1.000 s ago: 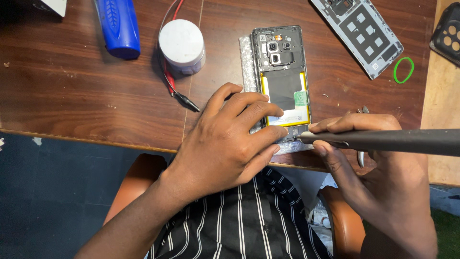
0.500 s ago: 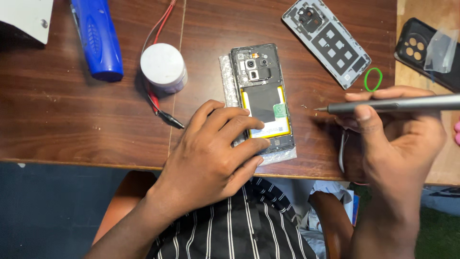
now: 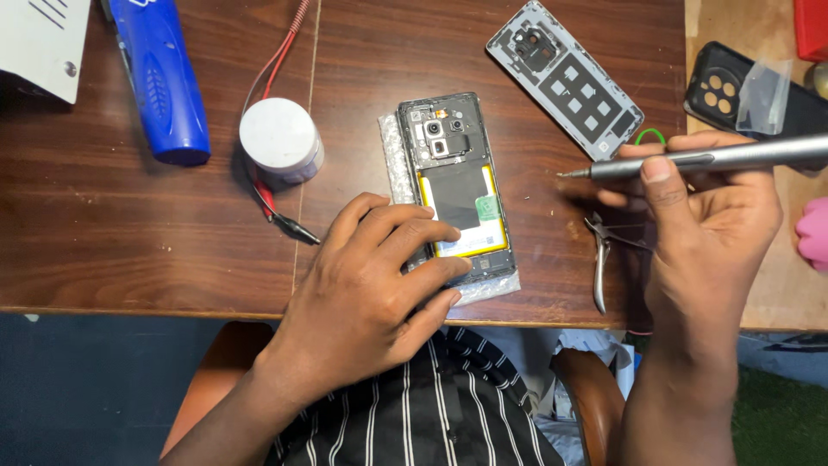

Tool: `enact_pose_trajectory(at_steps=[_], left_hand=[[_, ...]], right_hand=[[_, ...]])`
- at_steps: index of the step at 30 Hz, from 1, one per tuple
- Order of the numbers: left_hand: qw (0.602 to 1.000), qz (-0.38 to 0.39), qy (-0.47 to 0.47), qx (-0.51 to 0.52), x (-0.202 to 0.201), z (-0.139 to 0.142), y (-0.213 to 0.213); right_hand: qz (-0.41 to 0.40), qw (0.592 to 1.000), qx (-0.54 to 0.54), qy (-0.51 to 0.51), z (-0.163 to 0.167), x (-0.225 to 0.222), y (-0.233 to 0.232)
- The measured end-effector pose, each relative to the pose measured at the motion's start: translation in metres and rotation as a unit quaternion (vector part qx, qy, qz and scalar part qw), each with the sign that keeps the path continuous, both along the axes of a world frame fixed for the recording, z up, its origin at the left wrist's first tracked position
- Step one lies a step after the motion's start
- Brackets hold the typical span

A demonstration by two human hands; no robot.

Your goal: The person repairs a disassembled smartphone on a workbench, using a precision screwdriver to unscrew and re-tighten small screws on the phone's midframe while holding the device steady with the other hand. They reposition the phone repeatedly and at the end reach for a small bottle on the bench.

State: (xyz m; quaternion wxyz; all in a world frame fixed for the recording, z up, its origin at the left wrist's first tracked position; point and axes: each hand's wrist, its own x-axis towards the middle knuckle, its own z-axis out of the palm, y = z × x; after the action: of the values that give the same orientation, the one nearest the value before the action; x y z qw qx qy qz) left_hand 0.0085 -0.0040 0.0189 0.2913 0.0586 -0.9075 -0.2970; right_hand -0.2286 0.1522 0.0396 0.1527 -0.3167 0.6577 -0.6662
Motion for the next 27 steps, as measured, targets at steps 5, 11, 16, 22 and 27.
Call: enact_pose_trajectory(at_steps=[5,11,16,22,27], left_hand=[[0.999,0.038,0.021,0.029,0.001,0.000,-0.001],[0.994,0.077,0.073,0.017,-0.010,0.003,0.005],[0.994,0.082,0.077,0.008,-0.017,0.006,0.009],[0.992,0.079,0.092,0.042,-0.018,0.002,0.013],[0.986,0.065,0.112,0.100,-0.019,0.002,0.015]], right_hand=[[0.040,0.995,-0.008,-0.094,-0.006,0.012,0.008],[0.080,0.980,-0.040,-0.180,-0.014,0.041,0.012],[0.079,0.979,-0.037,-0.184,-0.011,0.047,0.013],[0.079,0.980,-0.038,-0.179,-0.011,0.049,0.017],[0.089,0.975,-0.076,-0.188,-0.014,0.052,0.023]])
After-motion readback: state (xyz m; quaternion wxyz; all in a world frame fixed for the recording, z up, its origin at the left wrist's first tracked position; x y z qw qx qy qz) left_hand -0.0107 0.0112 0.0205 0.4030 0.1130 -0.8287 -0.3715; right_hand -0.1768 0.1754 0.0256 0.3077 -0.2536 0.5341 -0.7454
